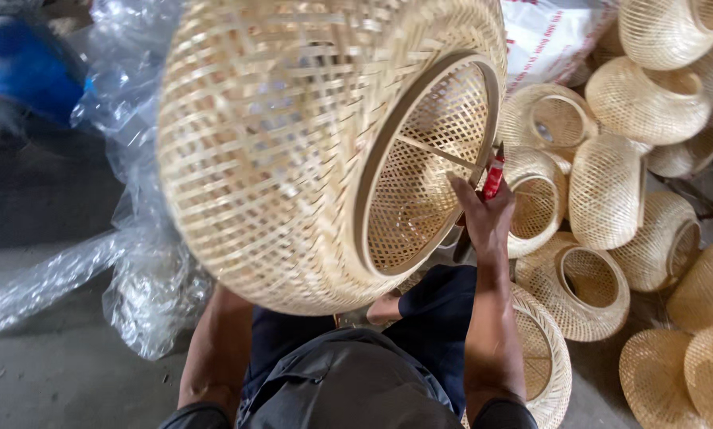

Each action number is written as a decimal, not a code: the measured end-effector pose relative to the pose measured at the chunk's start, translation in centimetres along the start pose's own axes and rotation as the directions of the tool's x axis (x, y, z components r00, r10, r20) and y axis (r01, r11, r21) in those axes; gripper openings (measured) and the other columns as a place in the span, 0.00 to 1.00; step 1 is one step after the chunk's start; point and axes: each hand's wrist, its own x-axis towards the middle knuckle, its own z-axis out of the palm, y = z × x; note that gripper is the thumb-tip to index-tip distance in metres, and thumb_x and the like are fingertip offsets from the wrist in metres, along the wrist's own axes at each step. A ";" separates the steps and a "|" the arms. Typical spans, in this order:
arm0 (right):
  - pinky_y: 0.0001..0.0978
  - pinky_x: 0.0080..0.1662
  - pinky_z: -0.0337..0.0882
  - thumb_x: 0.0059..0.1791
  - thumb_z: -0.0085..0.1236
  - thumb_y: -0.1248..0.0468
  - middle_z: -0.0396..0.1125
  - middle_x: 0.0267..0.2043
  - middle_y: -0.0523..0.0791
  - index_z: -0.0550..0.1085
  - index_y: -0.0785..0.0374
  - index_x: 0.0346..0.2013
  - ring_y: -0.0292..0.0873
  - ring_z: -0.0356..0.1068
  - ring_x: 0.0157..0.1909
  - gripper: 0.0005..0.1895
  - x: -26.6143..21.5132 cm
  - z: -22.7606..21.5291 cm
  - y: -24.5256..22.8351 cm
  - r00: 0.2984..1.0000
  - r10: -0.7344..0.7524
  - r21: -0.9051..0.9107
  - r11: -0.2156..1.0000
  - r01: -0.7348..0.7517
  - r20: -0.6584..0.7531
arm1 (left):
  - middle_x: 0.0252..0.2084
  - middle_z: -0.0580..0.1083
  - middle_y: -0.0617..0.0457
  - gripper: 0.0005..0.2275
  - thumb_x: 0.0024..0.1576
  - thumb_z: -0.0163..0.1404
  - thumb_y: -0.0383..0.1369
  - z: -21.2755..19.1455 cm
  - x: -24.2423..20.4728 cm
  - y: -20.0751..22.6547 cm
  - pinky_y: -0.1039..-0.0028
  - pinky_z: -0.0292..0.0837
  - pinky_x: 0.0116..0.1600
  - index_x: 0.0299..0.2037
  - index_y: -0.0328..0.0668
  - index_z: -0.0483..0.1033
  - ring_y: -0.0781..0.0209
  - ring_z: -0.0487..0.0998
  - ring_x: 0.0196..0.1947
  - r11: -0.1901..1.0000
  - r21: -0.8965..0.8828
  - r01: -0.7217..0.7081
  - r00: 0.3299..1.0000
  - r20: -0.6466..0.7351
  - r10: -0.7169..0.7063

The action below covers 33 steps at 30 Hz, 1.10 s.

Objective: The person uses a red-handled knife to trim and smooth the woven bamboo edge of a large basket. They rotate the basket to access different sections of the rim, carefully cutting away excess material.

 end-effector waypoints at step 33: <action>0.27 0.26 0.62 0.50 0.67 0.68 0.70 0.26 0.45 0.72 0.62 0.26 0.36 0.65 0.24 0.12 5.1 3.7 4.0 0.938 -0.206 -0.290 0.913 0.286 0.279 | 0.62 0.75 0.47 0.21 0.67 0.46 0.43 -12.6 -6.4 -2.7 0.57 0.79 0.60 0.64 0.35 0.70 0.54 0.79 0.58 0.999 -0.041 -0.005 0.995 -0.103 0.001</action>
